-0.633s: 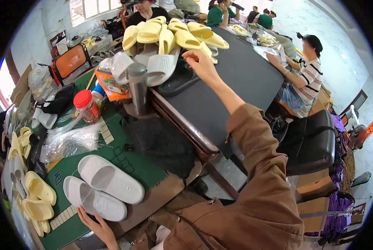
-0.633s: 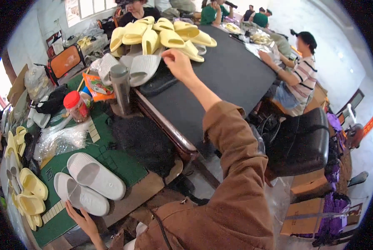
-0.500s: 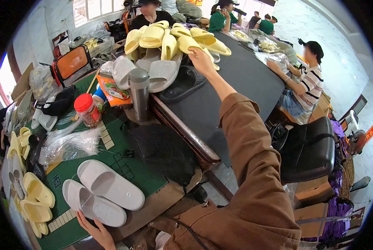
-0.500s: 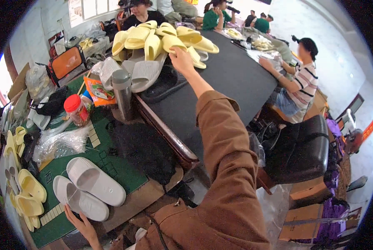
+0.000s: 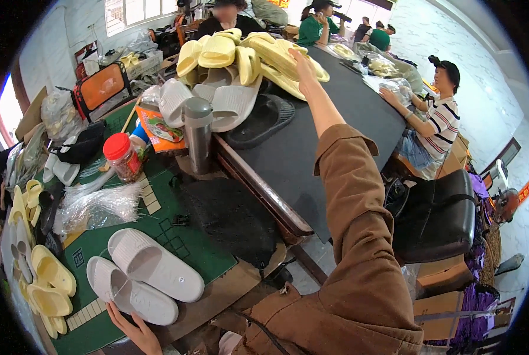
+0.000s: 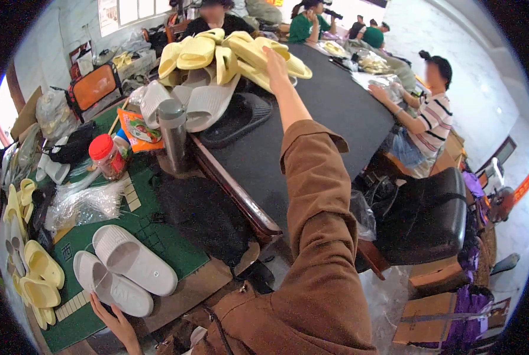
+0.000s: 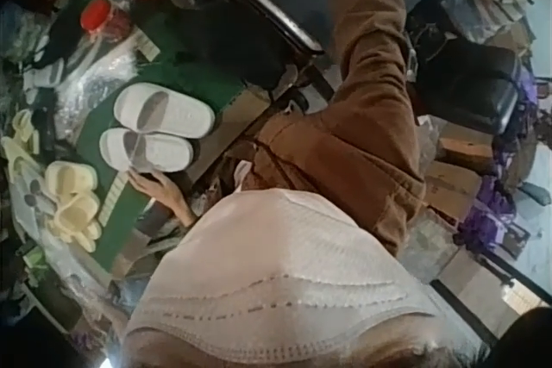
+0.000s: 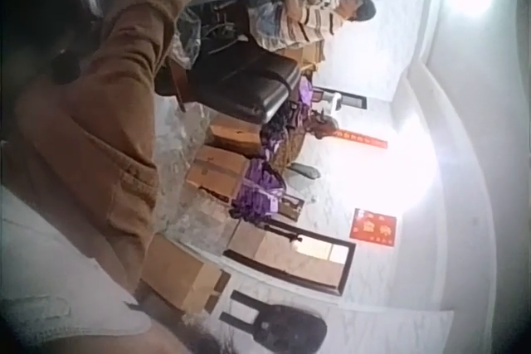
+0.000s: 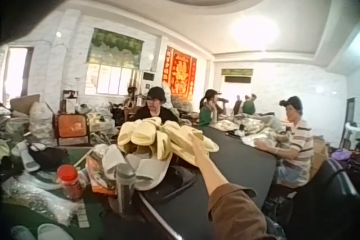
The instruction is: Inspecting and organizing plastic slippers during the manufacturing process.
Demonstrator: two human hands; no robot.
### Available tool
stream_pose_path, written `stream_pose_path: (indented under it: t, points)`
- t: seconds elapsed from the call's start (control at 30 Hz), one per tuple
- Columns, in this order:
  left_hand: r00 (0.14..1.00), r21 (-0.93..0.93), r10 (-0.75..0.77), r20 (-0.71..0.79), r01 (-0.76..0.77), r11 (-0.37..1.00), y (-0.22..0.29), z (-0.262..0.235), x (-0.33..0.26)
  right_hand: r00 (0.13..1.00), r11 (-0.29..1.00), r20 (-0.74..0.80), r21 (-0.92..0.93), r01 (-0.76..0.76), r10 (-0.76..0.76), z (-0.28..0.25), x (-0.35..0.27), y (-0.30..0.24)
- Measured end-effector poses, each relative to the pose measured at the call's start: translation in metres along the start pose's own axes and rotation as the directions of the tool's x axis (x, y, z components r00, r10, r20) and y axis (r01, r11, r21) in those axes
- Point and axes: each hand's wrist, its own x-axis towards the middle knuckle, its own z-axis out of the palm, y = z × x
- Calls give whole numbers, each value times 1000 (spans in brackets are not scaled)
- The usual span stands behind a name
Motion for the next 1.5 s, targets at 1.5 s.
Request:
stream_pose_path:
  t: [1.5]
  points:
    - [997,7,78,14,-79,997,-23,4,-1,889,425,456,-797,430,-45,-212,-314,-25]
